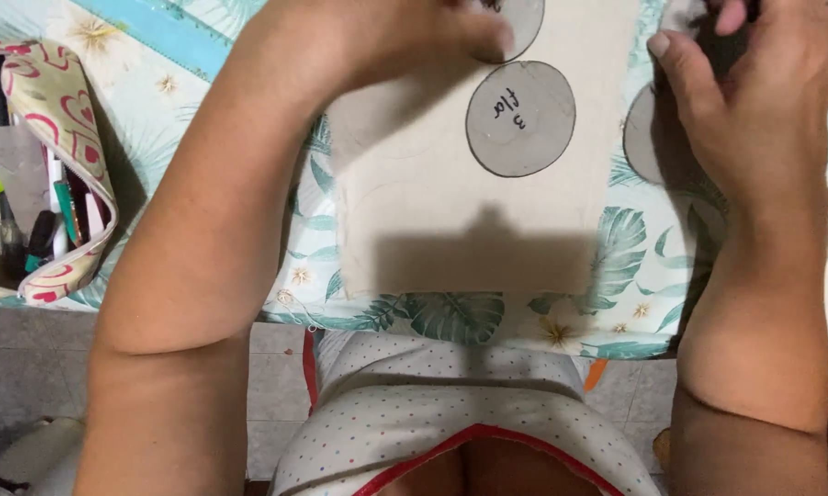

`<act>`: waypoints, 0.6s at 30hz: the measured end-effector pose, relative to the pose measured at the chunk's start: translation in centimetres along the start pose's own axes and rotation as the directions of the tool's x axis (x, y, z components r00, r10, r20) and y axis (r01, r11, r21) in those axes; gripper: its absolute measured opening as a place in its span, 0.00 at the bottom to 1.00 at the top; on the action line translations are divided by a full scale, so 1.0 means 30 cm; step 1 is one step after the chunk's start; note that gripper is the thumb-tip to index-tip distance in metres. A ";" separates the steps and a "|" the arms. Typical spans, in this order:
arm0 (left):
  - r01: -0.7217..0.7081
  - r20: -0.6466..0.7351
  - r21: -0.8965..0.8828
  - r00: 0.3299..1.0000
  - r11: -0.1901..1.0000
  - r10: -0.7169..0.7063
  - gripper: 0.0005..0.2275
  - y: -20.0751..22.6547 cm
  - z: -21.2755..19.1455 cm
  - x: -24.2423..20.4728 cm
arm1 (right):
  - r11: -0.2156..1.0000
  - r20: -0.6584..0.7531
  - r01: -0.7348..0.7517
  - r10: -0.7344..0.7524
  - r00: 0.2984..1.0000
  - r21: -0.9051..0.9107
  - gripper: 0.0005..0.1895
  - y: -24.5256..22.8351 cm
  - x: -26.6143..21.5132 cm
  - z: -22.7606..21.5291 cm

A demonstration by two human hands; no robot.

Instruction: Tracing circular templates onto a piece of fabric using a pencil.

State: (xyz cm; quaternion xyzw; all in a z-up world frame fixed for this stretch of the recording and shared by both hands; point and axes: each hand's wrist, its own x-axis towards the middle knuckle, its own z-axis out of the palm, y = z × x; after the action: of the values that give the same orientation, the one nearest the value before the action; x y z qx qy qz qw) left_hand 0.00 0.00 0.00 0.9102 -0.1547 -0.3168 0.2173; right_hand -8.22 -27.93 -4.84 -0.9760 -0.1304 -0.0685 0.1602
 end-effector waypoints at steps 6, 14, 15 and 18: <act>-0.686 -0.003 0.117 0.723 0.718 0.691 0.32 -0.031 0.099 0.038 | 0.938 0.005 -0.088 0.091 0.996 0.336 0.29 0.112 -0.002 0.037; -0.658 -0.132 0.075 0.739 0.750 0.661 0.30 -0.031 0.105 0.019 | 0.867 0.059 -0.138 0.125 0.990 0.479 0.25 0.078 -0.019 0.013; -0.633 -0.135 0.059 0.761 0.772 0.634 0.28 -0.032 0.100 0.012 | 0.832 0.066 -0.142 0.126 0.990 0.536 0.21 0.011 -0.017 -0.011; -0.623 -0.168 -0.009 0.772 0.782 0.613 0.22 -0.036 0.110 0.013 | 0.881 0.144 -0.054 -0.015 0.990 0.470 0.21 -0.210 -0.011 -0.044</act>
State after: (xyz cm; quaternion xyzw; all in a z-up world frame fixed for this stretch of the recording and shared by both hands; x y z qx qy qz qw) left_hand -1.68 -0.23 -3.07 0.8234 -0.4173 -0.1605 0.3495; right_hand -10.42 -22.68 -1.79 -0.9112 -0.1444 0.0372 0.3839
